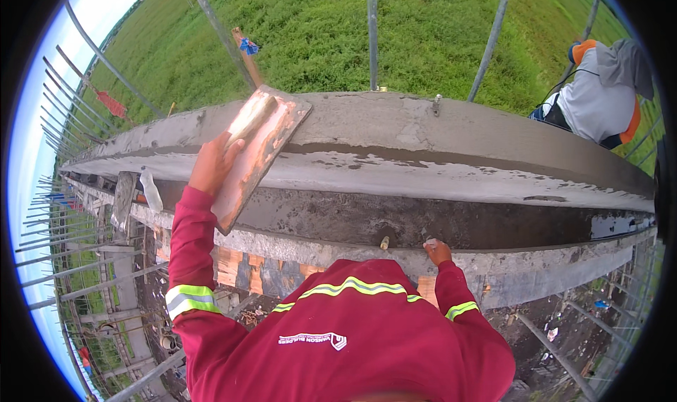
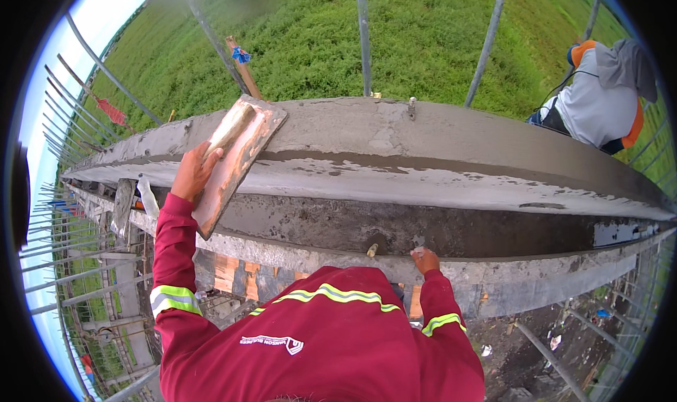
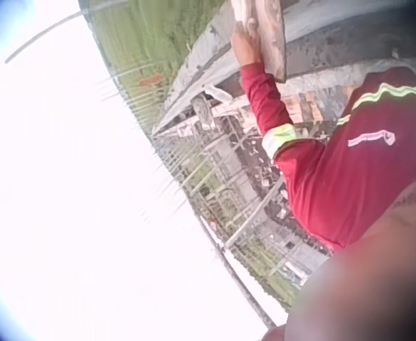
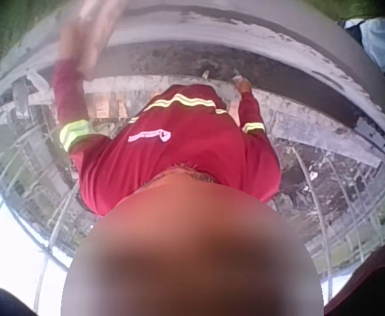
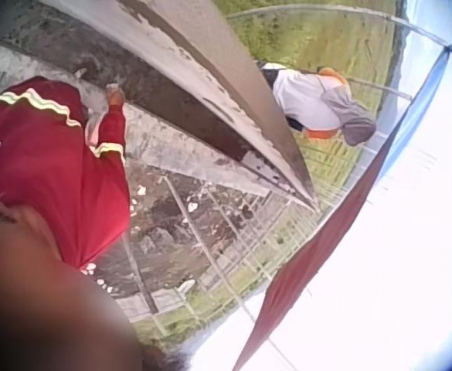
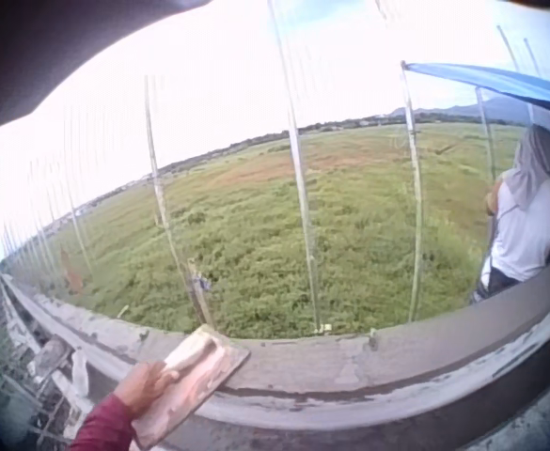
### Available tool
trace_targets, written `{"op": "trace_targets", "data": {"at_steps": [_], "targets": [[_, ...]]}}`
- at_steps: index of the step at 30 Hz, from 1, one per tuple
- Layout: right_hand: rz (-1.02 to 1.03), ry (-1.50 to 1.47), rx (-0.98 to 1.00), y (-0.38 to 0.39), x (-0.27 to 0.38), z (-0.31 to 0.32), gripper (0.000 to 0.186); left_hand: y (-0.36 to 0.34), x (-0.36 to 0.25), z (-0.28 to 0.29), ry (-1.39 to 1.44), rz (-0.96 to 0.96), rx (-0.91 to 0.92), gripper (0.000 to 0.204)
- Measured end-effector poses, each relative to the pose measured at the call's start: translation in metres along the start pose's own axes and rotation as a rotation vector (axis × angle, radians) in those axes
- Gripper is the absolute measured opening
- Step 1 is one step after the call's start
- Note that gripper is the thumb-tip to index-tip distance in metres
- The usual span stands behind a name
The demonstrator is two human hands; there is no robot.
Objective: The person scoops wet concrete from a bucket and spreads it onto a curved concrete beam, then smooths the surface with a trowel. The person repeats this process along the beam, occasionally pausing to reposition or retrieve more concrete.
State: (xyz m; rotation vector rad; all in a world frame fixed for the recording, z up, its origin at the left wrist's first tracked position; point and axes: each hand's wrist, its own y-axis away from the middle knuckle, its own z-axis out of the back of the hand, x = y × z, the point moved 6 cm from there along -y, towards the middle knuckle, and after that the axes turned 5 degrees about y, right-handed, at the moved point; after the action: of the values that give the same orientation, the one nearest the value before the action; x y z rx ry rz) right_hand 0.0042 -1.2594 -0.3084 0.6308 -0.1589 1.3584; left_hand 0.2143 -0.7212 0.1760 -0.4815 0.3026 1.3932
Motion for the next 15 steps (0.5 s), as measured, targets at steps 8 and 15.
{"op": "trace_targets", "data": {"at_steps": [8, 15], "targets": [[-0.041, -0.172, -0.125, -0.008, 0.030, 0.023, 0.033, -0.062, -0.123, -0.088, -0.010, -0.438, 0.389, 0.040], [-0.099, -0.247, -0.309, 0.022, 0.036, 0.020, 0.025, -0.058, -0.199, -0.102, 0.019, -0.711, 0.524, 0.037]]}}
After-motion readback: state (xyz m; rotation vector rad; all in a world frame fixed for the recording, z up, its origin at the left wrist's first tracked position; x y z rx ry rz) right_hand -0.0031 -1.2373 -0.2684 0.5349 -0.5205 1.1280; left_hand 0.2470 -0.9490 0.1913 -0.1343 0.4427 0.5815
